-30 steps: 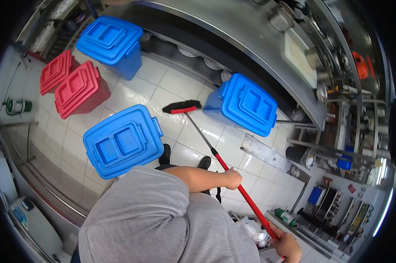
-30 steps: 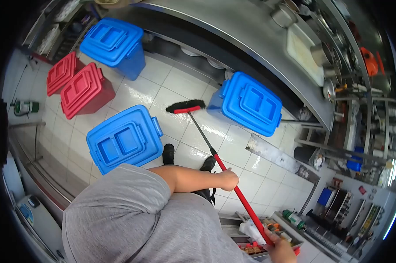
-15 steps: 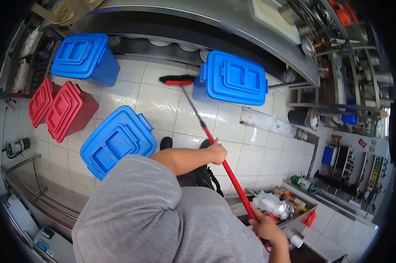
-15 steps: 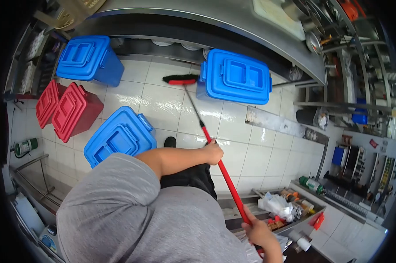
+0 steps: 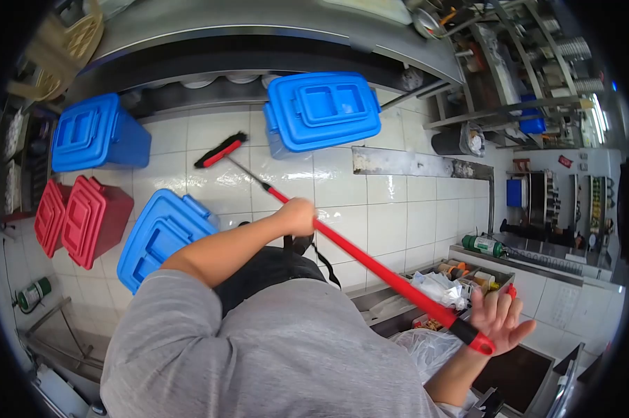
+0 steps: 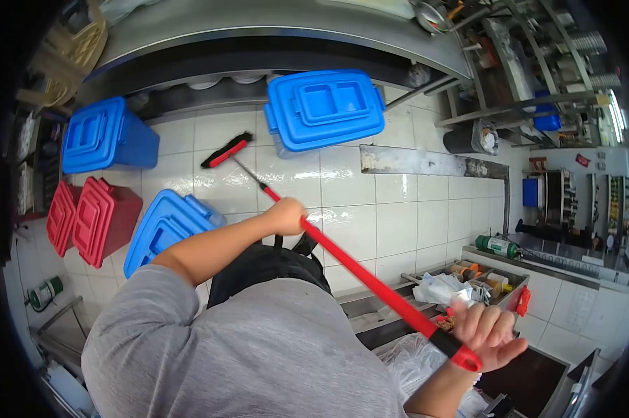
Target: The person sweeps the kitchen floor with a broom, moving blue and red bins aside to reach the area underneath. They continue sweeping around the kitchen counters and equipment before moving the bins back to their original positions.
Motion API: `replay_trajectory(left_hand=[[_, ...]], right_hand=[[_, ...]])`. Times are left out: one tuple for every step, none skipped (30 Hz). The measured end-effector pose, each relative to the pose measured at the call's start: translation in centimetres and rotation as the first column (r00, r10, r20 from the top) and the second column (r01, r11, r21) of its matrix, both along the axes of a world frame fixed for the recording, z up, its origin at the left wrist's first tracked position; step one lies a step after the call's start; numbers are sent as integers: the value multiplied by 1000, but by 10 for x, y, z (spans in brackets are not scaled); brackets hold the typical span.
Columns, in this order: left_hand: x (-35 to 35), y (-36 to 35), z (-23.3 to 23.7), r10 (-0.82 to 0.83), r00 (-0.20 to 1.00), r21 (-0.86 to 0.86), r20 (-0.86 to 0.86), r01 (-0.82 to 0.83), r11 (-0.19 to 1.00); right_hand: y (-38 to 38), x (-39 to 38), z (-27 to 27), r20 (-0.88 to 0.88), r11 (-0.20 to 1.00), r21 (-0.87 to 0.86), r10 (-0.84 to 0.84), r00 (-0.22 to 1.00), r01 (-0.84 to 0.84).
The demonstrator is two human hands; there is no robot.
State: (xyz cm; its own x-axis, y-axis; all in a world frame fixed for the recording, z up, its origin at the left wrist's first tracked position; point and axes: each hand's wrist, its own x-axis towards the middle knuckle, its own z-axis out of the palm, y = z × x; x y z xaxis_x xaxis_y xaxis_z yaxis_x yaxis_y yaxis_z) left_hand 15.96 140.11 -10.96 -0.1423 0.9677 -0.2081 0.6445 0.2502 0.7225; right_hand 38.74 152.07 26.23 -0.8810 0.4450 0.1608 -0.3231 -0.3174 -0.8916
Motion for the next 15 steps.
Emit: replay_trajectory(left_hand=[[3,-5,12,25,996,-23,91,-23,999],[14,-1,14,26,995,-27,98,-24,999],[27,2,14,27,994,-37,109,-23,999],[46,12,7,0,994,-14,107,2,1000],[64,28,1,-23,995,11,99,22,1000],[81,47,10,-53,988,1,147,53,999],[98,70,23,-111,982,-48,153,120,992],[112,94,39,-150,971,-35,184,159,987],[128,121,43,-195,957,19,217,195,981],[144,151,34,-231,949,100,214,213,972],[151,179,40,-218,944,179,247,177,968],[161,213,23,-211,946,260,248,145,955],[171,250,-2,-193,945,373,264,85,924],[171,286,-14,-204,958,344,203,126,930],[176,318,-37,-184,977,431,112,119,894]], right_hand=[[1,8,-4,-79,982,-188,-24,997,9],[6,13,-5,-59,990,-98,-111,992,105],[11,18,-2,-78,984,-39,-177,981,174],[21,28,4,-98,980,-23,-197,975,196],[35,39,13,-124,977,-6,-212,969,213],[47,47,28,-154,983,49,-169,974,178],[61,58,45,-172,983,152,-77,982,104],[78,71,60,-196,954,300,43,980,18],[93,76,72,-204,914,390,201,958,-109],[92,69,74,-216,896,444,98,971,8],[84,61,70,-232,861,494,-6,973,123],[87,65,61,-232,805,541,-136,963,244],[91,69,48,-238,730,586,-261,936,353],[91,66,28,-219,726,510,-409,886,461],[98,71,13,-144,661,621,-432,890,421]])
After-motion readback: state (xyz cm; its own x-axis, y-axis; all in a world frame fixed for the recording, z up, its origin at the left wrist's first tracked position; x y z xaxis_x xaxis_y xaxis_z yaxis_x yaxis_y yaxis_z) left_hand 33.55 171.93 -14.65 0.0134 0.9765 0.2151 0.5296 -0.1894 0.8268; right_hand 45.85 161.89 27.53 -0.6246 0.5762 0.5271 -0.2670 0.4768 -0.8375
